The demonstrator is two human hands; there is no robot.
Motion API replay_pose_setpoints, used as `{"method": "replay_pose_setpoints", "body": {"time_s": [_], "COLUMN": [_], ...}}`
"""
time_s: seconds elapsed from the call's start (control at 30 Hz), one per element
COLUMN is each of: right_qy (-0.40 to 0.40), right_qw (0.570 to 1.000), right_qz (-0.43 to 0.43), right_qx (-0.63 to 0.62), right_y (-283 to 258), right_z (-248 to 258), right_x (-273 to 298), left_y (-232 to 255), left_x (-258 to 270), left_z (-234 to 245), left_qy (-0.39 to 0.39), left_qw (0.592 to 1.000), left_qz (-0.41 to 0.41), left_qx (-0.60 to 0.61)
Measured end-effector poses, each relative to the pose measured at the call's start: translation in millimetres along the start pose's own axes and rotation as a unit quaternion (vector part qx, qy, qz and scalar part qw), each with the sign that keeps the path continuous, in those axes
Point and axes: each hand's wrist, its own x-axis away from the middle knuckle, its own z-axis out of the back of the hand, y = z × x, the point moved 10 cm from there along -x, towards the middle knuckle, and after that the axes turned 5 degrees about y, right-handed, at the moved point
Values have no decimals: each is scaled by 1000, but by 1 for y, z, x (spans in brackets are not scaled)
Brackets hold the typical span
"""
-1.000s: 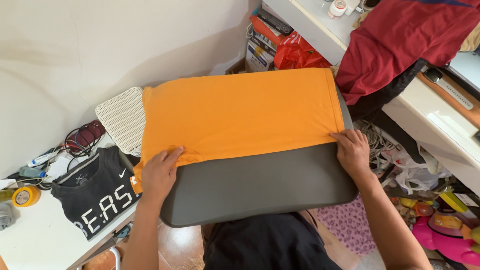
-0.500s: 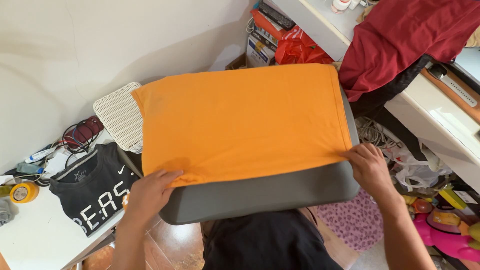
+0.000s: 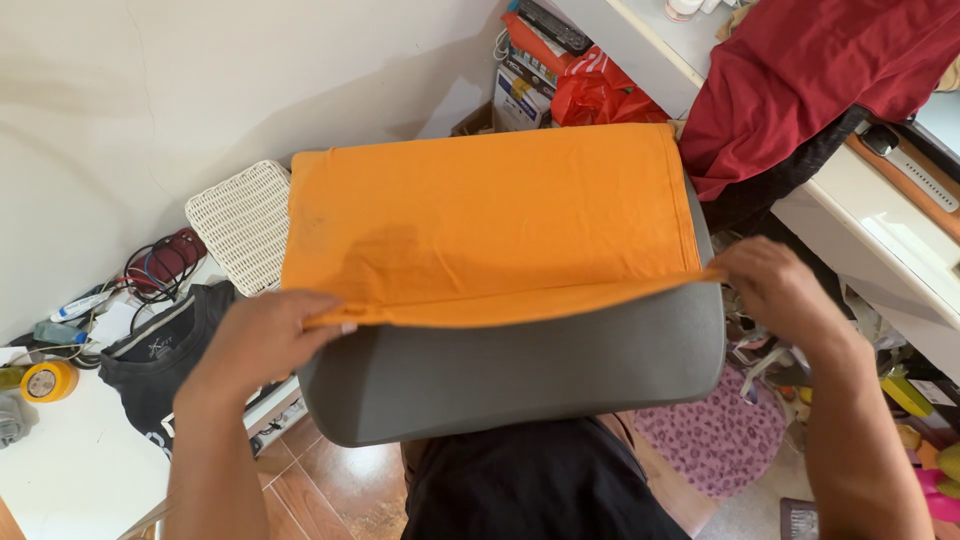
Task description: The person folds an orange shirt on a grey surface by first smoothing it flat and then repeatedly folding parts of the garment over each other by hand.
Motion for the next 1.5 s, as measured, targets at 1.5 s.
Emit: {"method": "replay_pose_setpoints", "body": {"time_s": [1.5], "right_qy": [25], "right_qw": [986], "right_qz": [137], "right_qx": [92], "right_y": [-26], "right_z": [-93], "right_x": [12], "left_y": [88], "left_x": [9], "left_z": [-112], "left_qy": [286], "left_qw": [859], "left_qz": [-369], "left_qx": [-208]}}
